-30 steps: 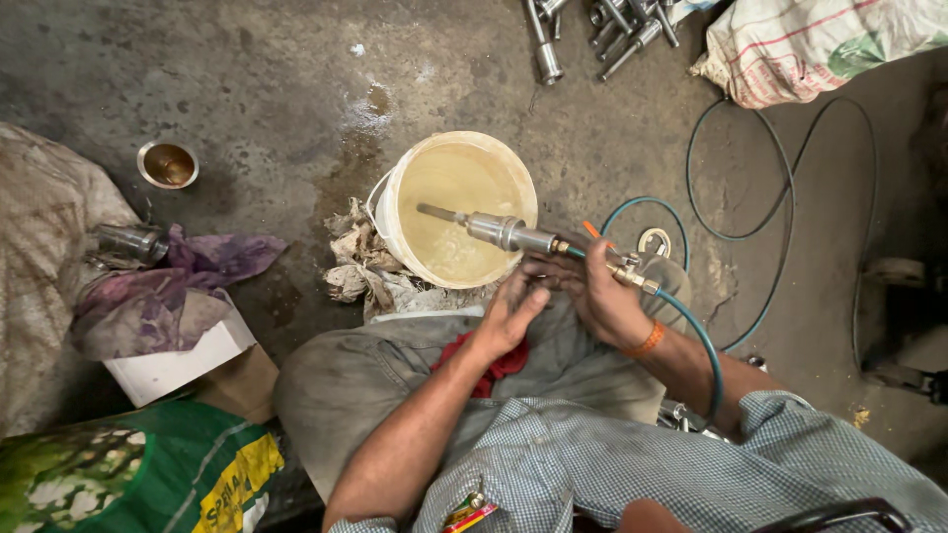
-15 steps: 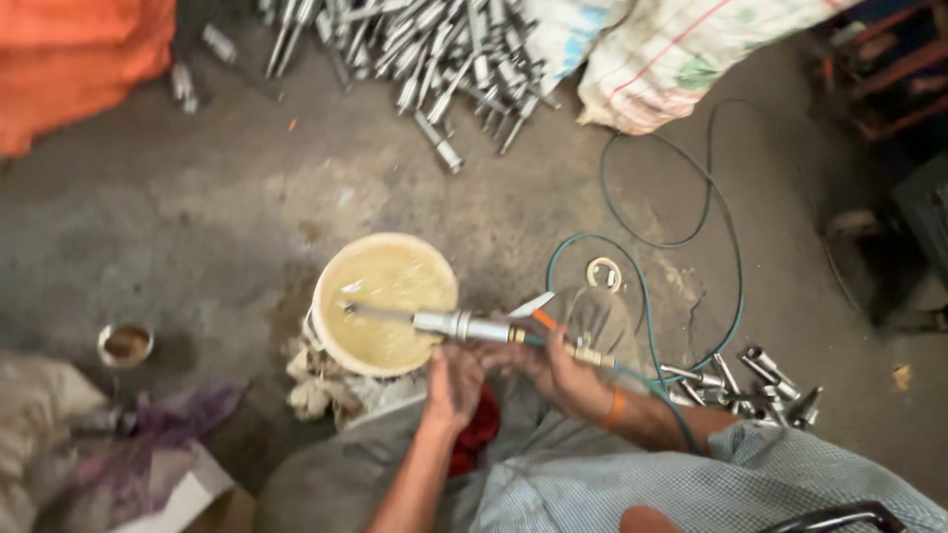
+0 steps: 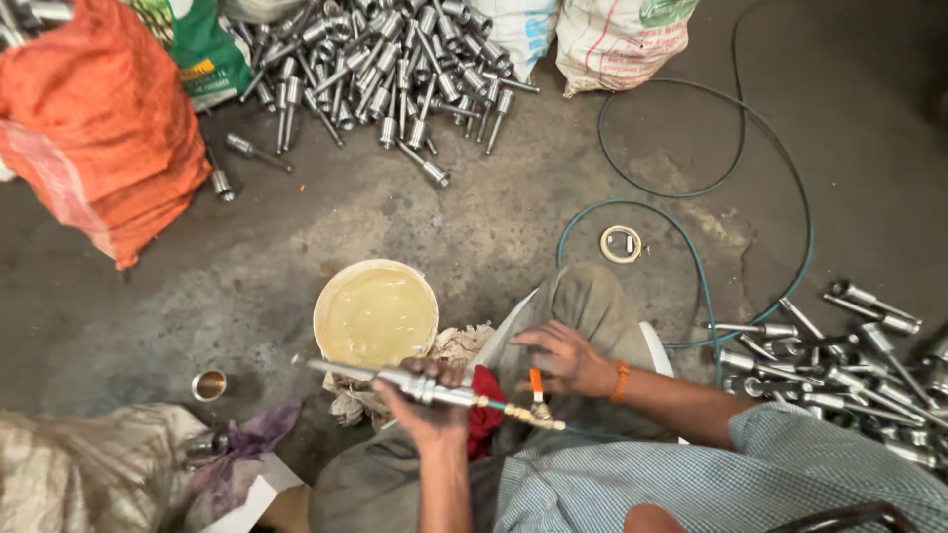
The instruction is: The person repeatedly picks up metal cylindrical parts, inserts them into a handheld pneumatic tool, and flushes them with liquid from a bucket. After each flush, the part is placed into a black crate. The process is repeated for multiple parts.
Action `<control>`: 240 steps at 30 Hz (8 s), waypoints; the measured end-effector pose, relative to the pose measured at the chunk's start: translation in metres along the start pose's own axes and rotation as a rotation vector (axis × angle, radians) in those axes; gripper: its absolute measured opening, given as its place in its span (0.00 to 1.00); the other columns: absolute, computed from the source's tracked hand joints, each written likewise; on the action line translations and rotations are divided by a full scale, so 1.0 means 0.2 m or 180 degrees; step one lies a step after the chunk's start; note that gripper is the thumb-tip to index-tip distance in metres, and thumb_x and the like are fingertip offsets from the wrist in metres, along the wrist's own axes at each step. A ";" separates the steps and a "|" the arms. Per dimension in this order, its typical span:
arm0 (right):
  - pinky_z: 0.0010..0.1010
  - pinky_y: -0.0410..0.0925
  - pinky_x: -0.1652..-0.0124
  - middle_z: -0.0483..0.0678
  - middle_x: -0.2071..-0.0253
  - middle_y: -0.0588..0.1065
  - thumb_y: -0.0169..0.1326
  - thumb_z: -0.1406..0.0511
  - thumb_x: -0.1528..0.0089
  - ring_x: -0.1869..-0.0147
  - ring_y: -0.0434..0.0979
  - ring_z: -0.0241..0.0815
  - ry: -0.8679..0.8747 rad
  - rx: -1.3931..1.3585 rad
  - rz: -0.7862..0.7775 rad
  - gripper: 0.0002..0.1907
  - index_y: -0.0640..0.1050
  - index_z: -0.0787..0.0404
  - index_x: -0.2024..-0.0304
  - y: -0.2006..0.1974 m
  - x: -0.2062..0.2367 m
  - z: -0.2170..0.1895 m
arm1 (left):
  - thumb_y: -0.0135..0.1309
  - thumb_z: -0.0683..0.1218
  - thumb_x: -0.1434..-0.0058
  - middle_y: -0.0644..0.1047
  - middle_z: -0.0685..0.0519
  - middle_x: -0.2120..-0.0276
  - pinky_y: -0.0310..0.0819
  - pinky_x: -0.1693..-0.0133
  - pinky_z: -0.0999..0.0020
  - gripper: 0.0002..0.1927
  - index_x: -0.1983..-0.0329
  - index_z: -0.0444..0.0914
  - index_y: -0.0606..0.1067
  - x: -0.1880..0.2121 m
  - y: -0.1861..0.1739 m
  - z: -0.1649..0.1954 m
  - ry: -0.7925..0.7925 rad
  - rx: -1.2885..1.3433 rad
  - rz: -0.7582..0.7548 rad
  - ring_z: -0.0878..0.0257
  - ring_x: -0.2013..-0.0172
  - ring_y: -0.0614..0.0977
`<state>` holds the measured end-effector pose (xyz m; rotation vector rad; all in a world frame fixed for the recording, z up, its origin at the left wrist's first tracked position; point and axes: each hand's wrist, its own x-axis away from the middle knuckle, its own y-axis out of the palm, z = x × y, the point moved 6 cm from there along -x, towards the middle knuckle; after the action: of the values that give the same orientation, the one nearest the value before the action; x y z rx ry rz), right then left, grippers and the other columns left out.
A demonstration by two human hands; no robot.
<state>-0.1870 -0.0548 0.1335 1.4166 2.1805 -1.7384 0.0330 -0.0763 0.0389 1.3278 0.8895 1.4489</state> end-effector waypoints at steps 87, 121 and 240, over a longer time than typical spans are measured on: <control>0.51 0.71 0.58 0.63 0.62 0.79 0.59 0.55 0.47 0.57 0.80 0.64 0.2182 -0.2329 -0.1697 0.41 0.66 0.63 0.34 0.67 -0.03 0.49 | 0.55 0.39 0.29 0.72 0.39 0.37 0.66 0.38 0.61 0.28 0.29 0.31 0.61 -1.63 1.74 -0.48 0.2299 -0.5969 -0.1737 0.49 0.36 0.73; 0.21 0.53 0.76 0.43 0.76 0.63 0.45 0.62 0.17 0.78 0.60 0.31 0.2731 -0.5822 -0.0837 0.23 0.66 0.58 0.69 0.99 0.14 0.64 | 0.63 0.52 0.46 0.84 0.40 0.61 0.79 0.53 0.56 0.21 0.52 0.38 0.82 2.65 -1.05 0.94 -0.1516 -0.5516 0.4443 0.49 0.59 0.86; 0.23 0.59 0.80 0.38 0.79 0.66 0.58 0.67 0.38 0.80 0.63 0.30 0.3265 -0.4564 0.0250 0.09 0.74 0.60 0.56 0.41 0.23 0.36 | 0.67 0.53 0.38 0.74 0.49 0.66 0.72 0.62 0.65 0.23 0.55 0.32 0.71 0.05 -0.16 -0.36 0.0433 -0.4171 -0.0652 0.62 0.65 0.74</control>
<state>-0.1973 -0.0841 0.0195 1.7551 2.4561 0.9073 -0.0323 -0.0512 0.0013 0.1480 0.0157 1.4847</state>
